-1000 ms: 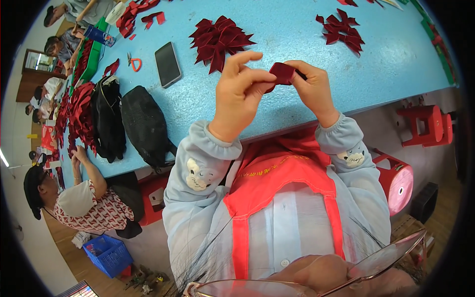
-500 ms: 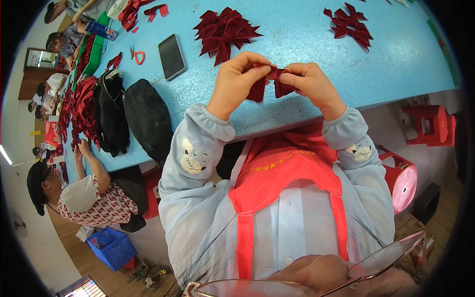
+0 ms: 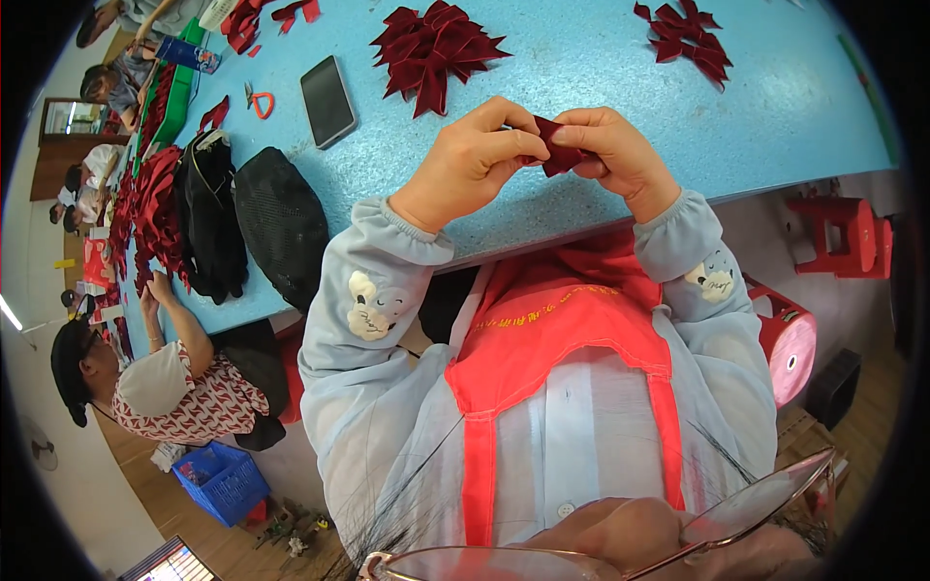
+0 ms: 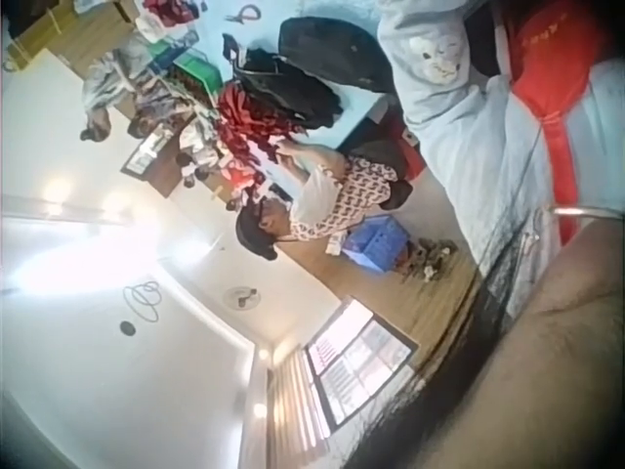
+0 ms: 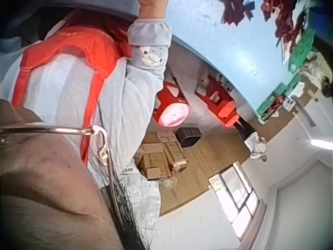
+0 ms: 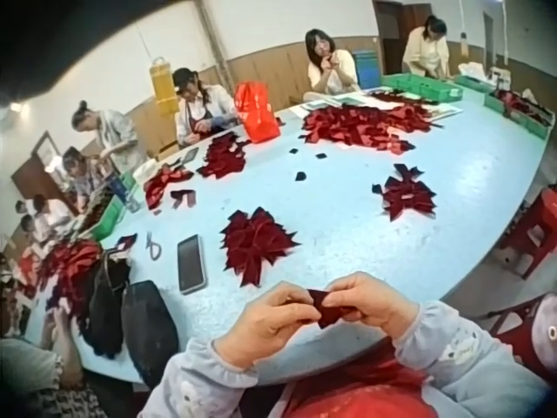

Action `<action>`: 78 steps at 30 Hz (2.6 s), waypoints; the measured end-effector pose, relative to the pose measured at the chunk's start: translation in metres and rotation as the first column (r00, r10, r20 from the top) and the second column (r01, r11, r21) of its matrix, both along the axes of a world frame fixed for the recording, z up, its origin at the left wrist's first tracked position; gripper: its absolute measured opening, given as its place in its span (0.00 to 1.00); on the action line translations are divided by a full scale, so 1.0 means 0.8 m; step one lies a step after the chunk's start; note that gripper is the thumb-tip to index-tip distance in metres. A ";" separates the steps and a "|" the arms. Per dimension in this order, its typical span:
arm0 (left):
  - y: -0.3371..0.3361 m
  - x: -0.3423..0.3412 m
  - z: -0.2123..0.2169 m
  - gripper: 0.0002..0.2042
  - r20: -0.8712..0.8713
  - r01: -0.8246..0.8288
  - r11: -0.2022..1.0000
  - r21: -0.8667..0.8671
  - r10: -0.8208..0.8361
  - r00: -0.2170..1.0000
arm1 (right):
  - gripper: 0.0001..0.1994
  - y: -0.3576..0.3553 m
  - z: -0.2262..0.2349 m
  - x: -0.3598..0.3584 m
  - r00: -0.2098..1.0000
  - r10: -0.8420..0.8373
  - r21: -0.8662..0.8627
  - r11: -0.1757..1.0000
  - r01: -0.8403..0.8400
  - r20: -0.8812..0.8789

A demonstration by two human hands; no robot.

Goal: Folding and assembling small red fabric pieces into decorative bow shapes.

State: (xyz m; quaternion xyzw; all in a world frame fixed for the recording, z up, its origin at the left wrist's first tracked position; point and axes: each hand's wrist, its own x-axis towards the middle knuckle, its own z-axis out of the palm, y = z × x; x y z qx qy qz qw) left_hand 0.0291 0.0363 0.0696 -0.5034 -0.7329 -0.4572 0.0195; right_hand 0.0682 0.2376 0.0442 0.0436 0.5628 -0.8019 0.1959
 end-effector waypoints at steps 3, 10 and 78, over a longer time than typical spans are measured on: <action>-0.001 -0.002 -0.002 0.11 -0.017 0.016 1.000 0.002 -0.016 1.000 | 0.07 -0.002 -0.001 -0.001 1.000 -0.014 -0.013 1.000 0.014 0.019; 0.003 0.007 -0.006 0.12 -0.143 -0.049 0.999 0.020 0.051 0.988 | 0.06 -0.004 0.000 0.000 0.999 -0.047 0.021 0.999 0.047 -0.022; -0.016 0.021 -0.002 0.17 -0.581 -0.056 0.995 0.082 0.093 0.809 | 0.19 -0.007 0.010 0.017 0.957 0.195 -0.205 0.949 -0.239 -0.215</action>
